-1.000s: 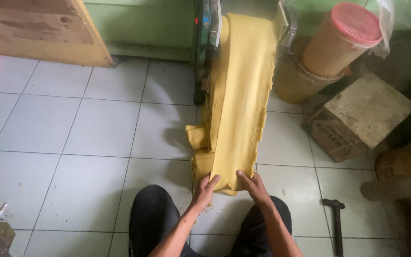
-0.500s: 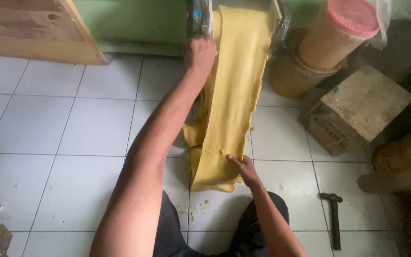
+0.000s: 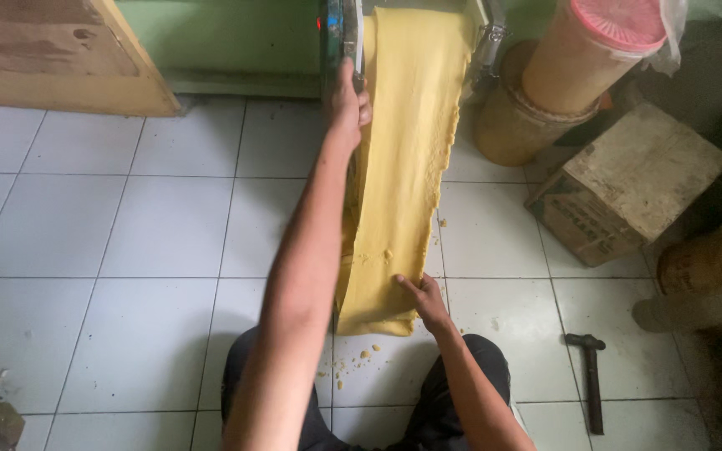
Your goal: The person sits on the floor and repeatedly feeds a long sheet of yellow dough through a machine, then folds the output by hand. The person stacks the folded dough sheets on the floor.
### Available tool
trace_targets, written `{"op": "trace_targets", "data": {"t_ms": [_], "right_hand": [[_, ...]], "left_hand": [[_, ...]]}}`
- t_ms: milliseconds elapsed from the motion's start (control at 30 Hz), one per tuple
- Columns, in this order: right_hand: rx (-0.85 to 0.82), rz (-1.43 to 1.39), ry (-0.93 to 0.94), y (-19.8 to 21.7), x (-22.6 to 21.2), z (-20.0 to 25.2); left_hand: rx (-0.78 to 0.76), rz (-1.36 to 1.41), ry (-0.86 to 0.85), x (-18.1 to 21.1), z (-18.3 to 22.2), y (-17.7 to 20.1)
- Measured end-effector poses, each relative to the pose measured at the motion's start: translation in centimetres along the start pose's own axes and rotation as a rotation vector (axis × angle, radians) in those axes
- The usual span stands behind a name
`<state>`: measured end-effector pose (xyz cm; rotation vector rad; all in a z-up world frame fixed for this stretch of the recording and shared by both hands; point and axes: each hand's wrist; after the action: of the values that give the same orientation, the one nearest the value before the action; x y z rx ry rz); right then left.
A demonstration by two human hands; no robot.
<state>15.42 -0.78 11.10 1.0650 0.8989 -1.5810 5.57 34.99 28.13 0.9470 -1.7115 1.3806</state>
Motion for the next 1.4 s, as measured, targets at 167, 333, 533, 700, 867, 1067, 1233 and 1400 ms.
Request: {"op": "trace_targets", "data": {"t_ms": [167,333,533,700,867,1067,1233,1400], "right_hand": [[-0.016,-0.042,0.004,0.0,0.0,0.6],[0.021,0.054,0.074,1.3,0.4,-1.1],[0.112,0.637,0.464,4.0,2.9,1.3],[-0.089,0.584,0.155,2.8,4.9,1.8],[-0.033,0.093,0.088,1.8,3.8,-1.2],[0.258,0.407,0.188,3.0,2.5,-6.0],[0.026,0.113,0.107,3.5,2.1,-8.3],[0.084,0.001,0.035,1.4,0.3,-6.7]], "left_hand": [[-0.184,0.676,0.203,-1.0,1.5,-0.7],[0.069,0.215,0.22,-0.6,4.8,5.0],[-0.198,-0.774,0.004,-2.7,27.3,16.1],[-0.338,-0.732,-0.074,-11.2,37.6,19.6],[-0.124,-0.9,0.015,-15.6,35.0,17.3],[-0.063,-0.861,-0.003,-13.1,31.0,14.4],[-0.397,-0.917,-0.01,-10.5,26.4,16.1],[-0.16,-0.848,0.03,-10.0,26.0,13.9]]}}
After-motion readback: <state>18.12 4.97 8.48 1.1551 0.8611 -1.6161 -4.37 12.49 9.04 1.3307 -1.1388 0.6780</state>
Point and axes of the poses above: each hand's wrist, its own z-axis away from the middle knuckle, its own y-axis out of the back of the hand, x = y × z, and after that the axes turned 2 degrees about -y, right-handed
